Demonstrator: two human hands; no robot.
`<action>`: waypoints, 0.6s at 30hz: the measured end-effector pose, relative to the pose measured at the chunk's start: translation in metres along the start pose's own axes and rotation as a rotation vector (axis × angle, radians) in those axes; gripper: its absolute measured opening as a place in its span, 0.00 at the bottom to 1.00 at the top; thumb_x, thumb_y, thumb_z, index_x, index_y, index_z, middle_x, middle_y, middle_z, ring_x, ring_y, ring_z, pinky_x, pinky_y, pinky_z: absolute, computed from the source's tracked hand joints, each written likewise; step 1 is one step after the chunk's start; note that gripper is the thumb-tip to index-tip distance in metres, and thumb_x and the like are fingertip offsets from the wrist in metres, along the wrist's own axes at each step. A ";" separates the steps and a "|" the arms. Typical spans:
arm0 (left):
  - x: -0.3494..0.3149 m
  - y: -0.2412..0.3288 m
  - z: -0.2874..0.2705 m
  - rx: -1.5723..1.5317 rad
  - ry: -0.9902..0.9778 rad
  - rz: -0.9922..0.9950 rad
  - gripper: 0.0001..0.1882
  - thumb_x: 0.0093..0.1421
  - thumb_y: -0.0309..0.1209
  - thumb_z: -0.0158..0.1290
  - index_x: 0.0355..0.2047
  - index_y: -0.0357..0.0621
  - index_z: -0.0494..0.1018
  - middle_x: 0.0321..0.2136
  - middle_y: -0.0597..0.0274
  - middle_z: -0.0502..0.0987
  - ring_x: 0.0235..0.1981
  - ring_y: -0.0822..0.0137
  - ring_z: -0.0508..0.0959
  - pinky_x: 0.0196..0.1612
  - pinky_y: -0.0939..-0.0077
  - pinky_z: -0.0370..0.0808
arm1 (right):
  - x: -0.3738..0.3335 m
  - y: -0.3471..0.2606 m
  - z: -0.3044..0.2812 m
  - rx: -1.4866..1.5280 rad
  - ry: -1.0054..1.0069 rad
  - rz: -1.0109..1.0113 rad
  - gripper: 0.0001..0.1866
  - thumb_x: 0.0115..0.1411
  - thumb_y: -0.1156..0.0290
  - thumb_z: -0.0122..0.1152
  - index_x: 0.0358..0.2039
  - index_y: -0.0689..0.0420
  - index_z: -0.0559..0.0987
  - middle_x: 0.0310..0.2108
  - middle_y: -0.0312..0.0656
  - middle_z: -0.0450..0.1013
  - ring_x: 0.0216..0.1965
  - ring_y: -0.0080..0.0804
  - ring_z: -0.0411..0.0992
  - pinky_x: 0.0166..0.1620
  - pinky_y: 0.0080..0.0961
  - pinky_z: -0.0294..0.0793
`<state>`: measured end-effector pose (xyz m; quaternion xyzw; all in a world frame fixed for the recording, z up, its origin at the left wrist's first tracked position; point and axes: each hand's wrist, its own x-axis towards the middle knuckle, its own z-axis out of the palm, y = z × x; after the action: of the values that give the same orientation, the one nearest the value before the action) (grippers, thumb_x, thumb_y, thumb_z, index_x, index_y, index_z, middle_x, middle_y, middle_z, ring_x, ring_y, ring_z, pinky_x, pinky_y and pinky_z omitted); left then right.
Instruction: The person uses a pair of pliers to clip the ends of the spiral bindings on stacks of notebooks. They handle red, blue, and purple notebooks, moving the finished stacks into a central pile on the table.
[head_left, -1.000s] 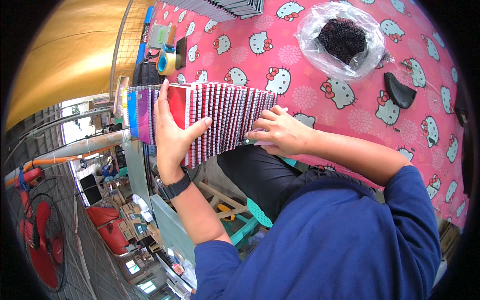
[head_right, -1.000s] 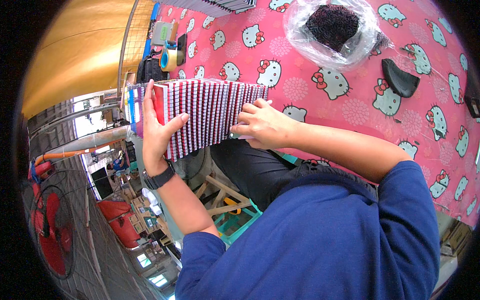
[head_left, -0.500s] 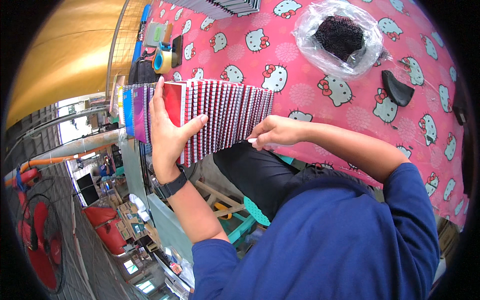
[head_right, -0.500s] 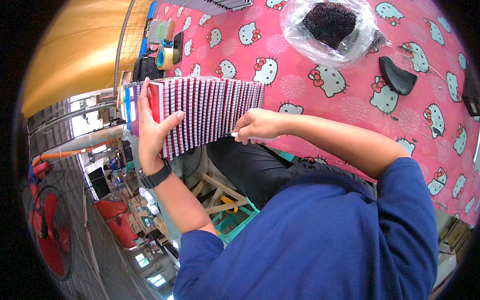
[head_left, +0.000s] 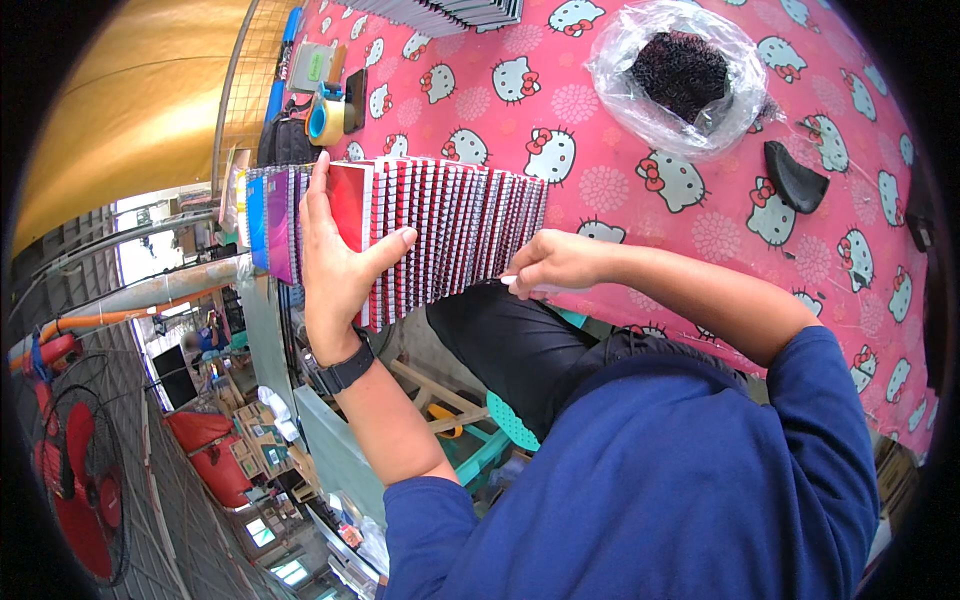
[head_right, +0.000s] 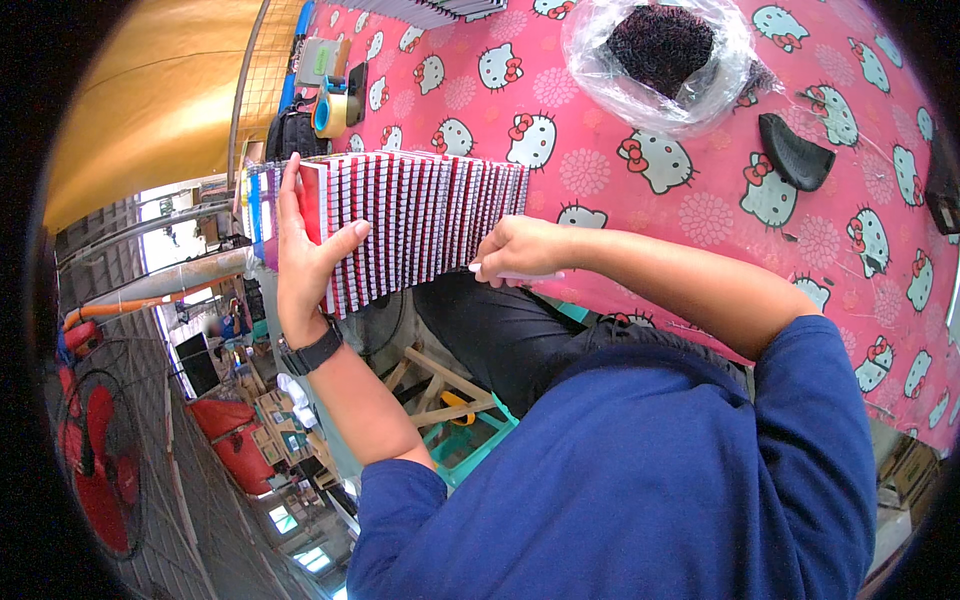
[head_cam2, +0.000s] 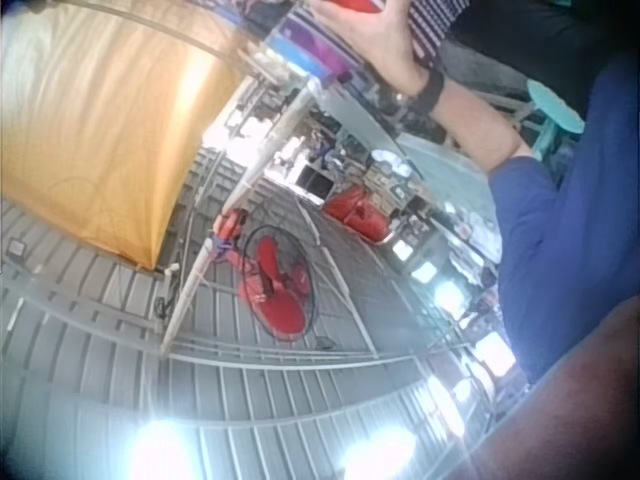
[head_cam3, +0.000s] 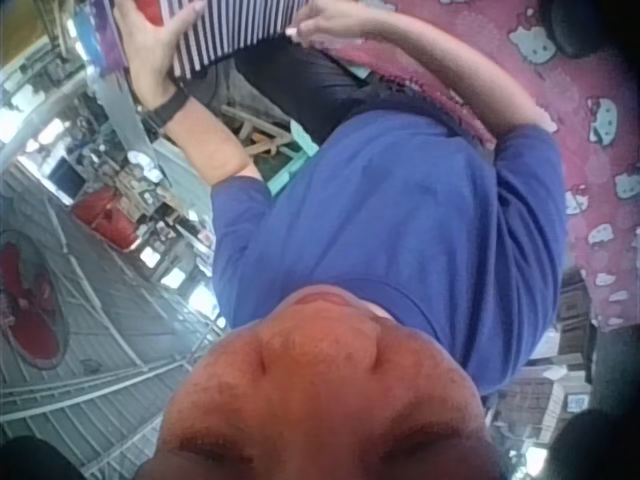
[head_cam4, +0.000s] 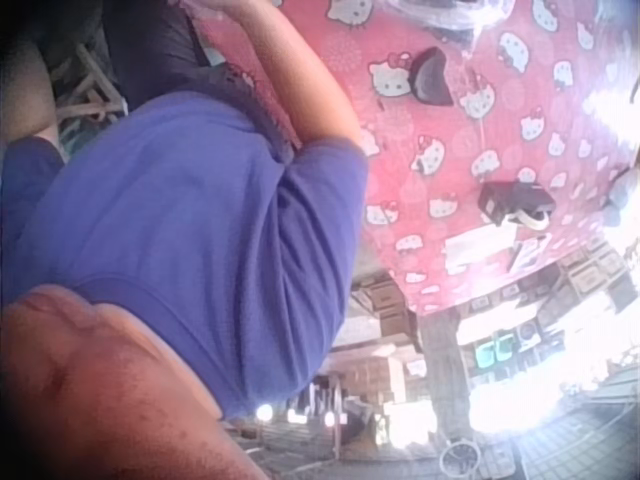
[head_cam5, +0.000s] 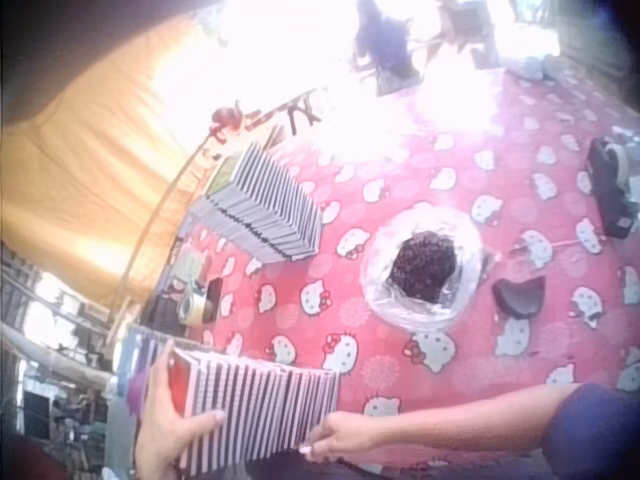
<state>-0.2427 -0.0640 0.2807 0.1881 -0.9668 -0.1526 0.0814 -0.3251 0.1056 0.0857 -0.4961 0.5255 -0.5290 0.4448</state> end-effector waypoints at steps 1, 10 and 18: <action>-0.001 -0.001 0.000 0.006 0.003 0.003 0.55 0.36 0.43 0.67 0.62 0.39 0.52 0.54 0.44 0.61 0.56 0.51 0.63 0.59 0.61 0.59 | 0.003 -0.004 -0.004 0.281 -0.163 0.285 0.16 0.51 0.67 0.61 0.39 0.62 0.79 0.32 0.45 0.77 0.35 0.36 0.75 0.43 0.29 0.73; 0.000 0.001 0.000 -0.030 -0.001 -0.024 0.55 0.36 0.43 0.67 0.62 0.39 0.52 0.54 0.44 0.62 0.56 0.50 0.63 0.59 0.61 0.60 | -0.019 -0.009 0.015 -0.795 0.308 -0.361 0.22 0.44 0.68 0.64 0.43 0.51 0.76 0.35 0.36 0.69 0.42 0.33 0.65 0.44 0.36 0.62; 0.000 0.002 -0.001 -0.016 -0.001 -0.021 0.55 0.36 0.44 0.67 0.62 0.39 0.52 0.54 0.44 0.61 0.56 0.50 0.63 0.59 0.61 0.59 | -0.014 0.005 0.017 -0.919 0.394 -0.499 0.17 0.46 0.67 0.59 0.40 0.50 0.77 0.32 0.35 0.67 0.41 0.30 0.65 0.45 0.35 0.63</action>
<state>-0.2433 -0.0628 0.2820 0.1975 -0.9635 -0.1614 0.0808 -0.3067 0.1175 0.0788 -0.6401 0.6420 -0.4174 -0.0624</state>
